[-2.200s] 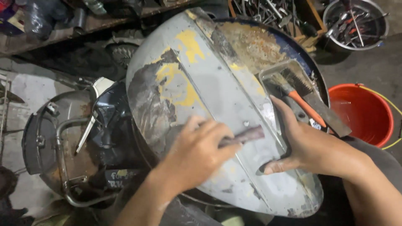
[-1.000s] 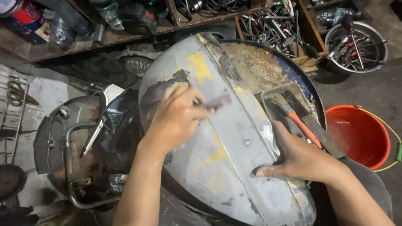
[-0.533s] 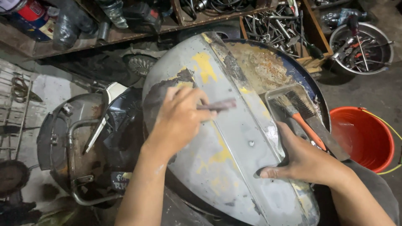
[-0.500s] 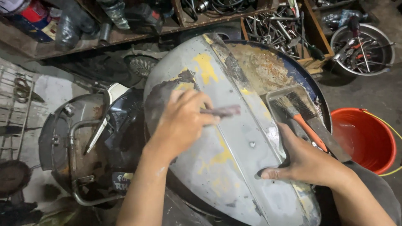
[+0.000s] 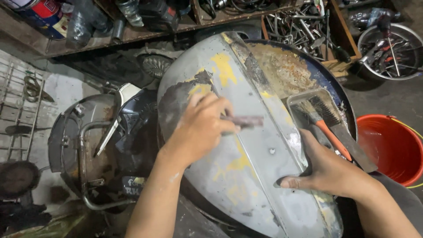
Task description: The person uses a sanding block to sand the surface of a curved metal part, likely a vehicle fender, in a workshop. The person holds the part steady with one hand while sanding with the other, focusing on smoothing the surface.
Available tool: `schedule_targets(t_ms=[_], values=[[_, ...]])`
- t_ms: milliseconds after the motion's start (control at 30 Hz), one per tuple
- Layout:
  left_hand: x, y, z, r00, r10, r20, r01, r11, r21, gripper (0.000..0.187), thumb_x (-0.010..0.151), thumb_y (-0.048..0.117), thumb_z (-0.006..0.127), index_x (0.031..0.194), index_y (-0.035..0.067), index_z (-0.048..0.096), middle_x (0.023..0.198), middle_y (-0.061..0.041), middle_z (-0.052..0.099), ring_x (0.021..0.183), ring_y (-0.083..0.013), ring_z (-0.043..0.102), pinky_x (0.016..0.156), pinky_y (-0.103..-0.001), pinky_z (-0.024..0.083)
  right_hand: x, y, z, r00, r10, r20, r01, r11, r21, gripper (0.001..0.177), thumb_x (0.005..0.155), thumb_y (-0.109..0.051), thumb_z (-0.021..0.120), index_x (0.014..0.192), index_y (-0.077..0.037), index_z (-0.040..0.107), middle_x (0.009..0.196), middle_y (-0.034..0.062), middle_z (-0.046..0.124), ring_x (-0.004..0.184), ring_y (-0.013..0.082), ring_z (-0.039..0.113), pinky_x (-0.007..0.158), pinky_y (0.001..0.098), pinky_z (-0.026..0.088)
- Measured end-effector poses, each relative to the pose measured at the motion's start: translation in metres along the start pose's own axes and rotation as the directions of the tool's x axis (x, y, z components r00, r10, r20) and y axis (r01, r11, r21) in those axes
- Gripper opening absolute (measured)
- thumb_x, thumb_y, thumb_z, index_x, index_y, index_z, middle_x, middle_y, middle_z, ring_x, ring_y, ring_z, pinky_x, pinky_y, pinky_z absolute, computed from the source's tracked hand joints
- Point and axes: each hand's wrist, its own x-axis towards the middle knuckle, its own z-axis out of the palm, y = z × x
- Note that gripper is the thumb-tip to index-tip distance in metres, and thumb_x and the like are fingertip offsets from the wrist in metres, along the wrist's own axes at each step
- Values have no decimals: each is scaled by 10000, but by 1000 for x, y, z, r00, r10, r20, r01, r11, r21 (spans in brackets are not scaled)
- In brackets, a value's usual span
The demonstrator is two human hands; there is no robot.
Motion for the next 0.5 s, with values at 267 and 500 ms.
schedule_targets(t_ms=[267, 500], values=[[-1, 8, -2, 997, 6, -77, -4, 1000, 23, 312, 888, 1, 695, 909, 254, 875, 977, -16, 593, 977, -296, 545, 966, -534, 362, 1, -1, 0, 1000, -4, 9, 4, 999, 46, 1248, 635, -393, 1014, 1643, -277, 289, 1500, -79, 678, 1141, 129, 793, 1001, 296, 547], [8, 25, -20, 951, -165, 263, 175, 985, -14, 249, 995, 178, 685, 1025, 360, 852, 1105, 61, 677, 1172, -280, 510, 1060, -482, 384, 5, 7, 0, 998, -55, 2, 55, 998, -6, 1329, 623, -467, 1009, 1677, -241, 231, 1468, -35, 682, 1249, 116, 675, 990, 292, 513]])
